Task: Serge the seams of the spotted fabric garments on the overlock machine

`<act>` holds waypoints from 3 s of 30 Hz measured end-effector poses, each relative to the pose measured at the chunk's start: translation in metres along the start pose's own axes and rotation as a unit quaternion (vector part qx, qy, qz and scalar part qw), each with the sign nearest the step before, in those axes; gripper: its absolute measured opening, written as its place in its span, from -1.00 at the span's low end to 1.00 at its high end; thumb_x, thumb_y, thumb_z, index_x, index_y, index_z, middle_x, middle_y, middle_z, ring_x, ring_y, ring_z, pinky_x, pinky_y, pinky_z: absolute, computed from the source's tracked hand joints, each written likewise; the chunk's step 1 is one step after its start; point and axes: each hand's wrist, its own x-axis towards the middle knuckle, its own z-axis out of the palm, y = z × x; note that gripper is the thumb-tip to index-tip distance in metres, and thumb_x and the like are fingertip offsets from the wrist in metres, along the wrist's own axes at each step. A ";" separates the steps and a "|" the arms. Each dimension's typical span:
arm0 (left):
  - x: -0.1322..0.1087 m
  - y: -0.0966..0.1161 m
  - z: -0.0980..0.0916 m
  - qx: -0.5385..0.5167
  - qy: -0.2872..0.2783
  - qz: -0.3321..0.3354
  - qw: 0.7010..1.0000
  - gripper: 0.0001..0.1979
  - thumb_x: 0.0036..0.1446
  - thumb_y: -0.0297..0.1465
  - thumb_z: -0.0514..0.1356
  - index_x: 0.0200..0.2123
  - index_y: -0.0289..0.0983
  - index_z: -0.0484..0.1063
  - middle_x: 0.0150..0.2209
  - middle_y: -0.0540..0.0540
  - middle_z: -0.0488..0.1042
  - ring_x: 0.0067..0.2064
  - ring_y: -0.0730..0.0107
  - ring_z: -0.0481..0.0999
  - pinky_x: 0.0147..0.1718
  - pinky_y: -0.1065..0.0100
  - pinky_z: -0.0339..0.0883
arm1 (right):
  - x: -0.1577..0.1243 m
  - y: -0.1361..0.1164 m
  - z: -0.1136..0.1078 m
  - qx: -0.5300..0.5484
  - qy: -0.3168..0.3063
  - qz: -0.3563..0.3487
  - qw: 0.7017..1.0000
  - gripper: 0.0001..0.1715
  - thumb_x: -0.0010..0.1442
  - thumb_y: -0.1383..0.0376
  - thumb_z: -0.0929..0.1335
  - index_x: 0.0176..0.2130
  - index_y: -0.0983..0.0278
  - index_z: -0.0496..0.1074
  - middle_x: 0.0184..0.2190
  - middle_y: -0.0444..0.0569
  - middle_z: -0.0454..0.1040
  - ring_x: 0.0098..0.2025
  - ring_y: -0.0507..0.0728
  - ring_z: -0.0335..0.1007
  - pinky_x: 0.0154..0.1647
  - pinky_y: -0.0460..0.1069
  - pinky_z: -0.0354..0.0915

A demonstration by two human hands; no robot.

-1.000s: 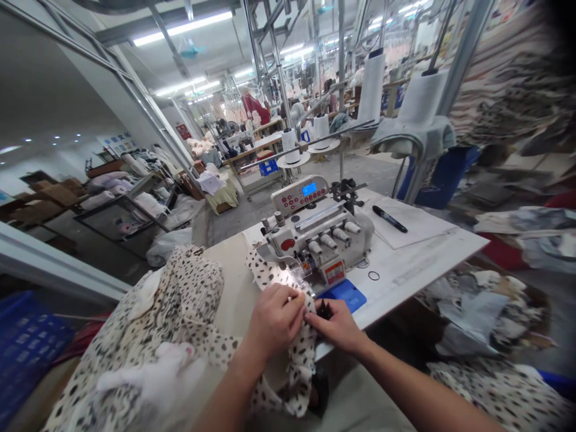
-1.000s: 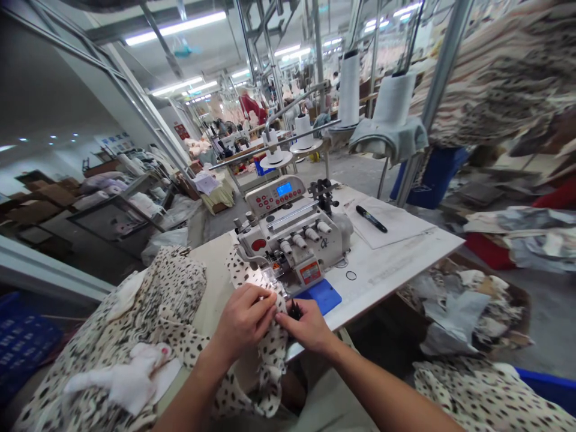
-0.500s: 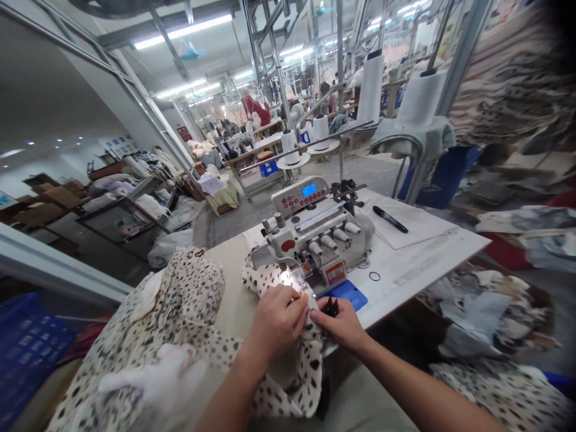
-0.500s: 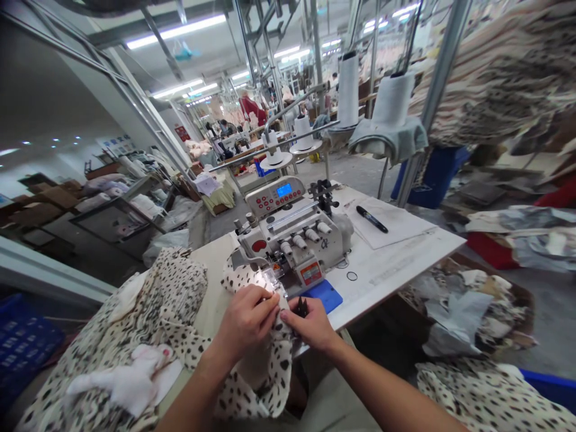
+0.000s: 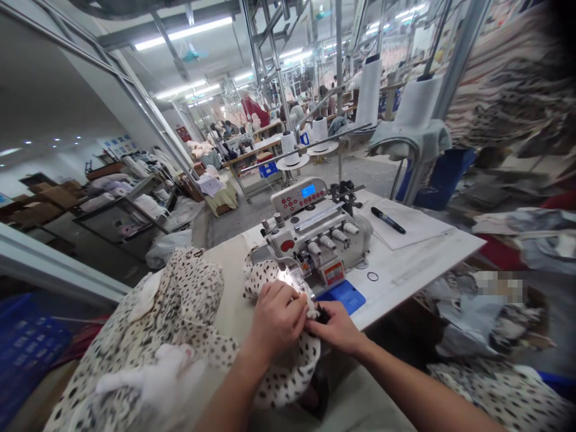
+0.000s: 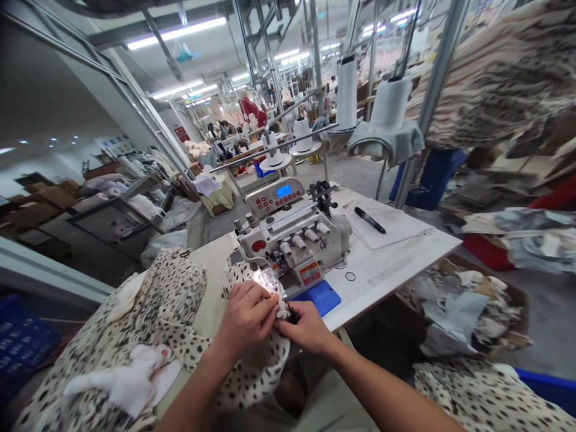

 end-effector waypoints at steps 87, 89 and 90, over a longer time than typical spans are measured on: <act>-0.016 0.020 0.012 -0.008 0.053 -0.140 0.989 -0.76 0.25 -0.40 0.19 -0.02 -0.21 0.47 0.07 -0.19 0.48 0.11 0.05 0.39 0.07 -0.02 0.23 | -0.009 0.002 -0.002 0.062 0.028 0.024 0.997 -0.55 0.29 -0.04 0.33 -0.27 0.29 0.54 -0.39 -0.06 0.52 -0.36 0.10 0.37 -0.27 -0.04 0.32; -0.017 0.022 0.013 0.000 0.071 -0.137 0.988 -0.76 0.23 -0.44 0.19 -0.03 -0.23 0.47 0.06 -0.21 0.47 0.11 0.04 0.38 0.08 -0.02 0.22 | -0.009 0.003 -0.002 0.051 0.032 0.013 0.998 -0.55 0.30 -0.03 0.32 -0.28 0.29 0.53 -0.37 -0.05 0.53 -0.34 0.11 0.38 -0.25 -0.03 0.33; -0.017 0.023 0.014 0.000 0.080 -0.130 0.988 -0.77 0.22 -0.46 0.19 -0.04 -0.24 0.47 0.05 -0.20 0.47 0.10 0.05 0.38 0.08 -0.01 0.22 | -0.009 0.003 -0.002 0.046 0.033 0.010 0.998 -0.55 0.31 -0.02 0.31 -0.28 0.29 0.53 -0.37 -0.04 0.53 -0.33 0.11 0.38 -0.24 -0.02 0.33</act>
